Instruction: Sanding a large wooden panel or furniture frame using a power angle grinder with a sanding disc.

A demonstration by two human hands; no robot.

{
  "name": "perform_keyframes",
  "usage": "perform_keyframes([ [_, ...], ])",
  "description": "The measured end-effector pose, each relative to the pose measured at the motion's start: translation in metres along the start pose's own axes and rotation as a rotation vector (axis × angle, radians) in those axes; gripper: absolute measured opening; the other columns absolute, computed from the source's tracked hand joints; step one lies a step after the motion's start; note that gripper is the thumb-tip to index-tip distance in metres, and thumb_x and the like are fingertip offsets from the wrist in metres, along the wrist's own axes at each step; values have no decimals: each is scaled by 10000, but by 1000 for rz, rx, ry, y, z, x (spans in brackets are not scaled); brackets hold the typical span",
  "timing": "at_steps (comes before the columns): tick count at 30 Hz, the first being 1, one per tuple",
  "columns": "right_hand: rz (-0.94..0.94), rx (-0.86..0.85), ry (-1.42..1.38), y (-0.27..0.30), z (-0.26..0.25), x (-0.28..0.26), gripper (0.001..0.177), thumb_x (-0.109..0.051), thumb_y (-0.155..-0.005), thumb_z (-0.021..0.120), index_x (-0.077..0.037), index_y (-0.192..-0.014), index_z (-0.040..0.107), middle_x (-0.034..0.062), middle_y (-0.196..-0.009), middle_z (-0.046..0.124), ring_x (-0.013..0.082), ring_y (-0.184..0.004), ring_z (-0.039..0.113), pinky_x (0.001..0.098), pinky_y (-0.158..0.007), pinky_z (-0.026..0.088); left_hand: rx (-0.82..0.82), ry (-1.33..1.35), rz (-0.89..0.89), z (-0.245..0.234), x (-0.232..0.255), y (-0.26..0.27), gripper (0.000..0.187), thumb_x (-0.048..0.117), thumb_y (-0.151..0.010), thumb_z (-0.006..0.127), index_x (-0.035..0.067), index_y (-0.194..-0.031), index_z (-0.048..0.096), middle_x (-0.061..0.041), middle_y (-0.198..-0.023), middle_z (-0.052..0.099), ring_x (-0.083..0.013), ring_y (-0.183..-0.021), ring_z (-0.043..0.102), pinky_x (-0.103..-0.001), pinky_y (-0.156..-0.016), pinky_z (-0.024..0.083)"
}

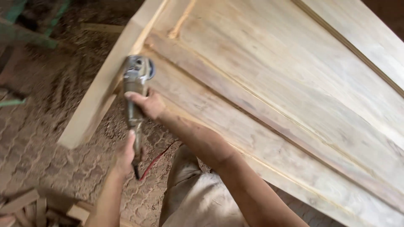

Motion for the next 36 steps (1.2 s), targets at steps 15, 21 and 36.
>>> perform_keyframes([
  [15, 15, -23, -402, 171, -216, 101, 437, -230, -892, 697, 31, -1197, 523, 184, -1042, 648, 277, -886, 671, 417, -844, 608, -372, -135, -81, 159, -108, 57, 636, 625, -889, 464, 12, -873, 631, -84, -538, 604, -235, -422, 598, -357, -428, 536],
  [21, -74, 169, -528, 284, -328, 159, 357, -274, -893, 696, -21, -1111, 568, 101, -964, 625, 183, -837, 604, 334, -731, 559, -345, -717, 94, 251, -124, 95, 752, 662, -833, 545, -39, -561, 541, -87, -554, 492, -194, -547, 460, -378, -555, 456],
  [36, -284, 161, -823, 326, -382, 171, 458, -223, -866, 720, 35, -1178, 506, 188, -958, 669, 266, -783, 685, 366, -751, 616, -368, -432, -34, 336, -134, 144, 638, 434, -1028, 484, -114, -761, 669, -215, -613, 626, -285, -510, 565, -387, -545, 472],
])
Point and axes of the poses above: each hand's wrist, its own y-axis away from the middle knuckle, its own z-axis out of the palm, x = y × z, the point moved 4 cm from there along -y, towards the middle knuckle
